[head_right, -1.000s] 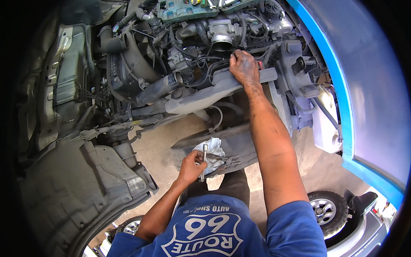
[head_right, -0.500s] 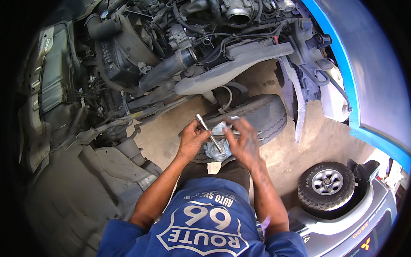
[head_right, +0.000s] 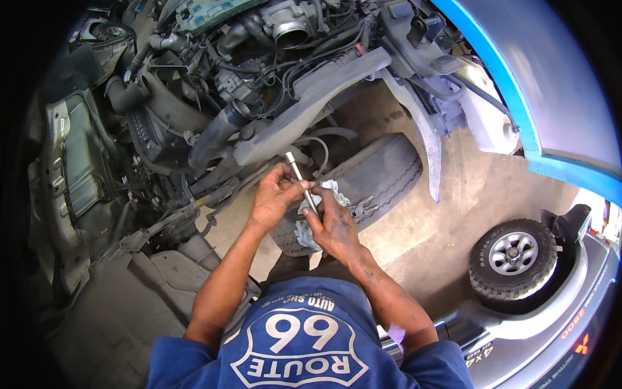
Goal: The person works under the hood of a light blue vehicle, using a wrench and other hand tools to loosen and tighten bolts on engine components. They repeatedly reach into the engine bay, adjust hoses and parts, and occasionally wipe their hands with a rag. The task involves sustained mechanical manipulation of engine internals.
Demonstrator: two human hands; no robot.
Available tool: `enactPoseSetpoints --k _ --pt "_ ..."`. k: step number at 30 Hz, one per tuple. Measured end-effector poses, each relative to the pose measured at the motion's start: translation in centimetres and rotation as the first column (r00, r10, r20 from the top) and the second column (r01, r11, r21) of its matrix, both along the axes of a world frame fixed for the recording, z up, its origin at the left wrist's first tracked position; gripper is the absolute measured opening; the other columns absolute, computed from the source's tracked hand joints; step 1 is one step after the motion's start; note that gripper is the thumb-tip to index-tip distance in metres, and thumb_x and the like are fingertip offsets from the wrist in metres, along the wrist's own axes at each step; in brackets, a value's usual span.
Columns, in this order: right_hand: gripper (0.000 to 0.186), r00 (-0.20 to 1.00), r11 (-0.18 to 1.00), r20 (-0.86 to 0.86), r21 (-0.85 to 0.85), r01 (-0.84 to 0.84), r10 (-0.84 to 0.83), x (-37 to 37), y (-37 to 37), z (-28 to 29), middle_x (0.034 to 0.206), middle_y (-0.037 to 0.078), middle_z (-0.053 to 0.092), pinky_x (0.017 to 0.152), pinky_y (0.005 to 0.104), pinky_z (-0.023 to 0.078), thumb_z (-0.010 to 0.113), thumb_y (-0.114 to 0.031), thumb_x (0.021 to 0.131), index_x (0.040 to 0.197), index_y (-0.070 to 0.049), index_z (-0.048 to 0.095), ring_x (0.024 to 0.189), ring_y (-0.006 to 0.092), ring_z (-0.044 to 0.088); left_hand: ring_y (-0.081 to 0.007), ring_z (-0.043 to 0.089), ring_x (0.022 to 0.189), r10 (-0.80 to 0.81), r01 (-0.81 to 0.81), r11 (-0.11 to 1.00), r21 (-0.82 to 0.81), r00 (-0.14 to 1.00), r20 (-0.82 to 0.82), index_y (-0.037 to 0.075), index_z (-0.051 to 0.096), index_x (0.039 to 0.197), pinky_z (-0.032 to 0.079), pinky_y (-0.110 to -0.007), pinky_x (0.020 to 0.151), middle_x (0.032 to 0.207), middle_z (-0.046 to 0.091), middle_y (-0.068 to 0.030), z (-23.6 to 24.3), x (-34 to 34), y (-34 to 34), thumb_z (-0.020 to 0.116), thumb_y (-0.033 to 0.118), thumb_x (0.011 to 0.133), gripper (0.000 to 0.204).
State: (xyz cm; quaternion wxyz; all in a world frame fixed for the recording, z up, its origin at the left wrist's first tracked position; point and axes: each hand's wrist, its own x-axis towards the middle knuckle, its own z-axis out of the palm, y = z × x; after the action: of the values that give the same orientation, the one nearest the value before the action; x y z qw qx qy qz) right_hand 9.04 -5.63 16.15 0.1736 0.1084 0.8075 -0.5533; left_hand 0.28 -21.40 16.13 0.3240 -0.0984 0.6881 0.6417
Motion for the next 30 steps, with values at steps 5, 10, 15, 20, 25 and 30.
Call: enactPoseSetpoints --k 5,10,15,20,25,30 --pt "0.021 0.996 0.989 -0.071 0.144 -0.042 0.052 -1.0 3.7 -0.4 0.090 0.029 0.067 0.076 0.0561 0.050 0.056 -0.018 0.103 0.114 0.000 0.055 0.089 0.0508 0.066 -0.0212 0.063 0.076 -0.227 -0.412 0.729 -0.546 0.607 -0.761 0.001 0.067 0.094 0.052 -0.034 0.071 0.088 0.064 -0.0105 1.3 -7.8 -3.3 0.076 0.015 0.090 0.017" --pt "0.021 0.999 0.989 -0.039 0.145 0.011 -0.006 1.4 9.0 0.3 0.090 0.028 0.068 0.074 0.0548 0.050 0.056 -0.019 0.103 0.114 -0.001 0.057 0.087 0.0488 0.067 -0.0208 0.058 0.068 -0.198 -0.551 0.598 -0.582 0.602 -0.774 0.003 0.069 0.096 0.050 -0.036 0.067 0.075 0.060 -0.0065 -0.1 -14.1 -6.3 0.074 0.023 0.092 0.020" --pt "0.018 0.999 0.985 0.015 0.167 0.040 -0.043 2.5 10.8 1.5 0.083 0.026 0.066 0.069 0.0519 0.051 0.057 -0.016 0.103 0.112 -0.001 0.059 0.080 0.0467 0.068 -0.0249 0.065 0.065 -0.065 -0.628 0.501 -0.595 0.659 -0.749 0.004 0.072 0.094 0.052 -0.039 0.067 0.070 0.067 -0.0092 -1.7 -16.3 -7.3 0.075 0.026 0.089 0.023" --pt "0.016 0.991 0.983 -0.129 0.172 0.065 -0.043 1.3 9.6 1.8 0.084 0.026 0.067 0.068 0.0531 0.050 0.057 -0.016 0.102 0.107 0.000 0.058 0.080 0.0481 0.067 -0.0299 0.069 0.068 -0.058 -0.696 0.460 -0.552 0.596 -0.801 0.006 0.072 0.092 0.054 -0.041 0.067 0.073 0.069 -0.0124 -3.0 -16.9 -7.3 0.073 0.026 0.087 0.021" --pt "0.018 0.994 0.978 -0.110 0.210 -0.004 0.027 -2.4 7.3 2.5 0.088 0.027 0.068 0.071 0.0528 0.052 0.058 -0.016 0.102 0.107 0.000 0.058 0.083 0.0484 0.067 -0.0314 0.068 0.067 -0.150 -0.724 0.405 -0.559 0.550 -0.821 0.007 0.069 0.089 0.053 -0.044 0.066 0.071 0.068 -0.0109 -3.5 -16.8 -7.4 0.072 0.025 0.086 0.018" --pt "0.019 0.986 0.985 -0.142 0.137 0.108 -0.089 -5.3 5.8 4.0 0.089 0.027 0.068 0.074 0.0533 0.052 0.058 -0.016 0.101 0.108 0.002 0.059 0.086 0.0483 0.067 -0.0350 0.069 0.071 -0.170 -0.716 0.397 -0.574 0.558 -0.812 0.008 0.069 0.089 0.053 -0.046 0.067 0.073 0.070 -0.0118 -4.0 -17.2 -7.4 0.070 0.025 0.087 0.017"
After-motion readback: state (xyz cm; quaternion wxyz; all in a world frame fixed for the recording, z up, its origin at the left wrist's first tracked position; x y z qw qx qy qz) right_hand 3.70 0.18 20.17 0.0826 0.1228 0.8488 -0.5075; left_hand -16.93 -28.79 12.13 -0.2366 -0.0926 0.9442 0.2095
